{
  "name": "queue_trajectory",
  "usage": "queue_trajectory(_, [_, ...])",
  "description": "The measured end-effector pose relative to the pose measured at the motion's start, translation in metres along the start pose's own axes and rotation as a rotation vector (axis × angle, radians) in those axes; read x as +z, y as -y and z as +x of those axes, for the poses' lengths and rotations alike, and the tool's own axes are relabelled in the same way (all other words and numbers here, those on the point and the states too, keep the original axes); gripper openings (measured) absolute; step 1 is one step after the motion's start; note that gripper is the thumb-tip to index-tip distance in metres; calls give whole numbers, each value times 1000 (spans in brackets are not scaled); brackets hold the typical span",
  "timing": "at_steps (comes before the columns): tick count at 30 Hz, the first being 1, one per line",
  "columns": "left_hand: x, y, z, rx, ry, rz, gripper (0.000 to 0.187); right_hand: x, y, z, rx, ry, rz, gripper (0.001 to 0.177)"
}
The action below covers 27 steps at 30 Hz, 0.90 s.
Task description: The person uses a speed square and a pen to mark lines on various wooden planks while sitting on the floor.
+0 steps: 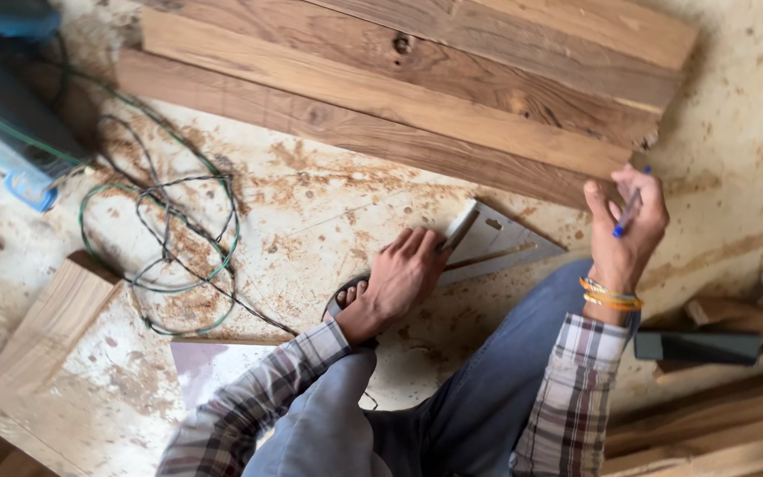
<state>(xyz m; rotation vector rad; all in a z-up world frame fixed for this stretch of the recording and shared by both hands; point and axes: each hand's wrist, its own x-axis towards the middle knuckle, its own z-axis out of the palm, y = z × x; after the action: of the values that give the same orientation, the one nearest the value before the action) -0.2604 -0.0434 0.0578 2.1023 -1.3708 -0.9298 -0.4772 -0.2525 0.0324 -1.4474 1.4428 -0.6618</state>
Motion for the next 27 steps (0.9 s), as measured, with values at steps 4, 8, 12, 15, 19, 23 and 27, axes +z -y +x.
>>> queue_trajectory(4, [12, 6, 1, 92, 2, 86, 12, -1, -9, 5, -60, -29, 24, 31])
queue_trajectory(8, [12, -2, -1, 197, -48, 148, 10, -2, -19, 8, -91, -23, 38, 30])
queue_trajectory(12, [11, -8, -2, 251, -38, 117, 12, -4, -20, 7, -83, -24, -24, 30])
queue_trajectory(15, [10, -5, -2, 346, -16, 87, 17, -2, -14, 8, -78, -34, -41, 29])
queue_trajectory(19, [17, 7, 3, 346, 28, -14, 16, 0, -6, 6, -36, -25, -38, 31])
queue_trajectory(23, [17, 18, 1, 303, 21, 24, 17, 0, 1, 4, 3, 7, -78, 33])
queue_trajectory(27, [19, 22, 6, 340, -33, 57, 22, 3, 10, 1, 98, 17, -9, 31])
